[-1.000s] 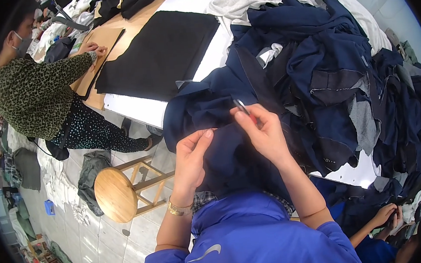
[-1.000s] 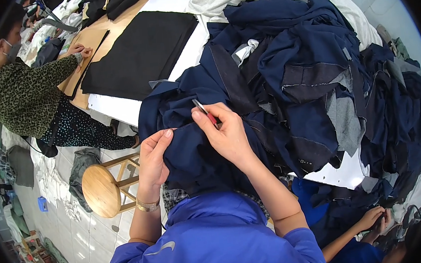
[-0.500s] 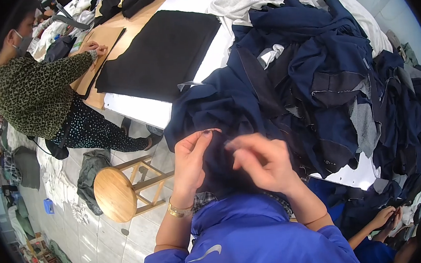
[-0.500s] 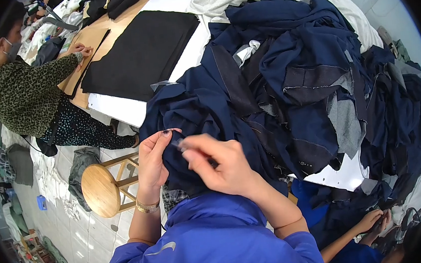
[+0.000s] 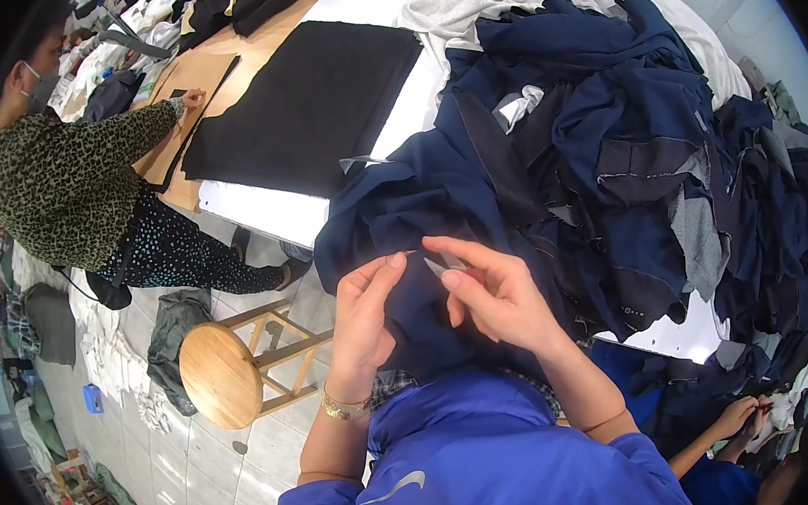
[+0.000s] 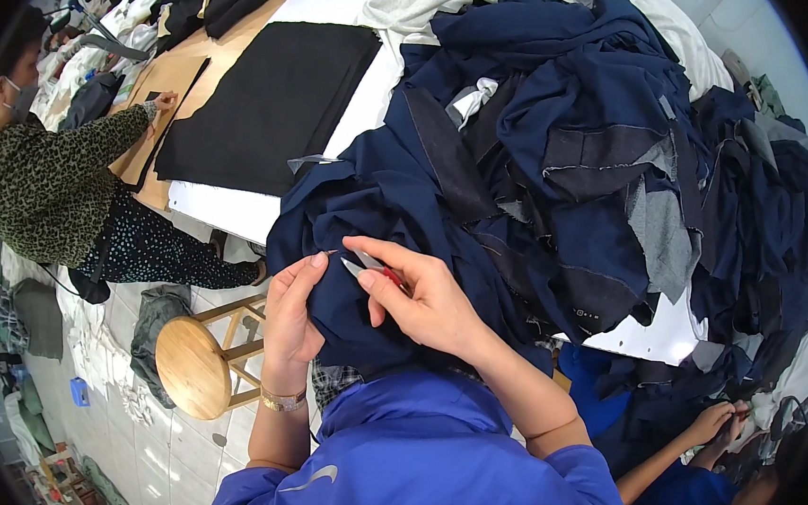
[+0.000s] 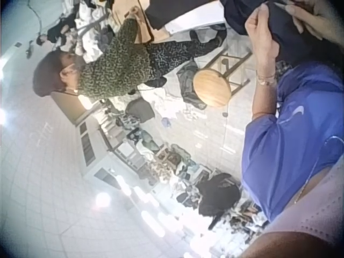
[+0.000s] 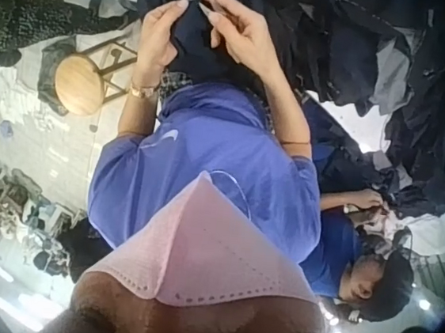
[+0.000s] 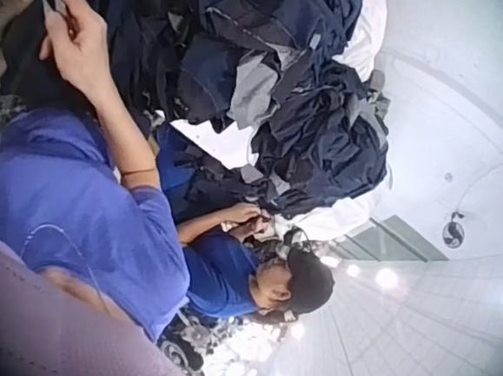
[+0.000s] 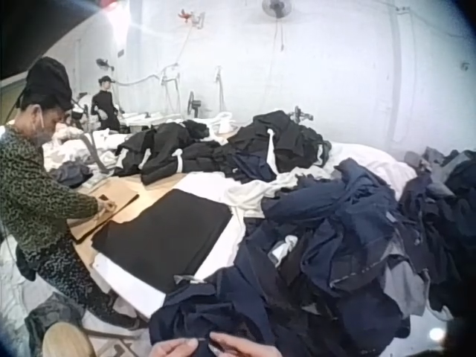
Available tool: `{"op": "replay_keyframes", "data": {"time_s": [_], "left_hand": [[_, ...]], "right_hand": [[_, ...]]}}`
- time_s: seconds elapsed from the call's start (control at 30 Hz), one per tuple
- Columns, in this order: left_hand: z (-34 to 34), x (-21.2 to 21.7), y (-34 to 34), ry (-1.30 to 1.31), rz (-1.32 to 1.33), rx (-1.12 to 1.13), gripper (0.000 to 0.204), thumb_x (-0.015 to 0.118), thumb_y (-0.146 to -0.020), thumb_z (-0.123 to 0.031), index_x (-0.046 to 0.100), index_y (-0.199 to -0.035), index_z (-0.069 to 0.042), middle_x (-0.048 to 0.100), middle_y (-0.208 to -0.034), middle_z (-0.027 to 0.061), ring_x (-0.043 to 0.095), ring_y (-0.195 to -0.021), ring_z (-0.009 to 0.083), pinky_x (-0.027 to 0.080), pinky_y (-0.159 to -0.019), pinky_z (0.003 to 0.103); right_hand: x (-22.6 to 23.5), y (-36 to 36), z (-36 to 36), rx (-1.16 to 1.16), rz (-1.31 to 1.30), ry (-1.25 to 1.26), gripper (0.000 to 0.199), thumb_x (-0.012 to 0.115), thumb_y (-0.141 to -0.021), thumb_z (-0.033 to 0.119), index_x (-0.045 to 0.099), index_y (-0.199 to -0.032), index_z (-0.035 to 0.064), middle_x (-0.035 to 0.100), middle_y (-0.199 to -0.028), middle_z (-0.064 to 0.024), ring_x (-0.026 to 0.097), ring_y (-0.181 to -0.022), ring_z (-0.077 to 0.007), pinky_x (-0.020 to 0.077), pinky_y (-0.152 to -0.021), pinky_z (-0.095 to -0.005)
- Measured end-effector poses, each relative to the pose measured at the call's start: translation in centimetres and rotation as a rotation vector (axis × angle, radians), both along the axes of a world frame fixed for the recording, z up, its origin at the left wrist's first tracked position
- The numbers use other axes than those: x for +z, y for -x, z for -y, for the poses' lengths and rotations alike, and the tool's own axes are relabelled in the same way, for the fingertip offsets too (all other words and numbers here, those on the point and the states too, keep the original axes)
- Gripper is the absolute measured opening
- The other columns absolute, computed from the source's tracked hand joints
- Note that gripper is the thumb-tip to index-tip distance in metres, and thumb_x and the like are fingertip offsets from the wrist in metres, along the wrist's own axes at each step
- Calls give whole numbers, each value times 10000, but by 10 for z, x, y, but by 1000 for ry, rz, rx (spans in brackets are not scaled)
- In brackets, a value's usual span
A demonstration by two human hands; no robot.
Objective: Trimming loose threads and excess material from fabric garment components using scissors at a workstation.
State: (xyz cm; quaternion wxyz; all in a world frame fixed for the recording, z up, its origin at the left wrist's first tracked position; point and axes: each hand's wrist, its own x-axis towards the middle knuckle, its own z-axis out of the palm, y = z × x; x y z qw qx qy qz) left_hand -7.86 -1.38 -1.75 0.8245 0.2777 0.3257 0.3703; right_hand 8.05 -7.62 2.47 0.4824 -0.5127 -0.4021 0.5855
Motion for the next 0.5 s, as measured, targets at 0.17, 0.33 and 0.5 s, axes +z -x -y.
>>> {"op": "replay_keyframes", "data": {"time_s": [0.17,0.33,0.5], "left_hand": [[2,2,-3,6,-12,-4,195,539,-909,-148,627,-963,17,653,-875,56,599,-761,91,466,-685,207],[4,3,-4,-15,-32,-5,198,536,-911,-153,627,-964,15,653,-878,51,592,-761,84,456,-691,203],[5,5,-5,3,-23,-4,205,533,-913,-154,626,-967,20,653,-884,51,591,-771,83,452,-701,202]], "right_hand": [[-3,4,0,-4,-5,-11,361,490,-912,80,479,-1269,35,514,-656,10,487,-563,-36,389,-535,-182],[-4,4,0,5,6,-2,365,486,-911,75,475,-1275,42,511,-655,12,485,-563,-35,389,-538,-183],[-3,3,1,8,1,-6,365,483,-912,72,474,-1276,42,511,-656,14,480,-560,-35,385,-535,-182]]}}
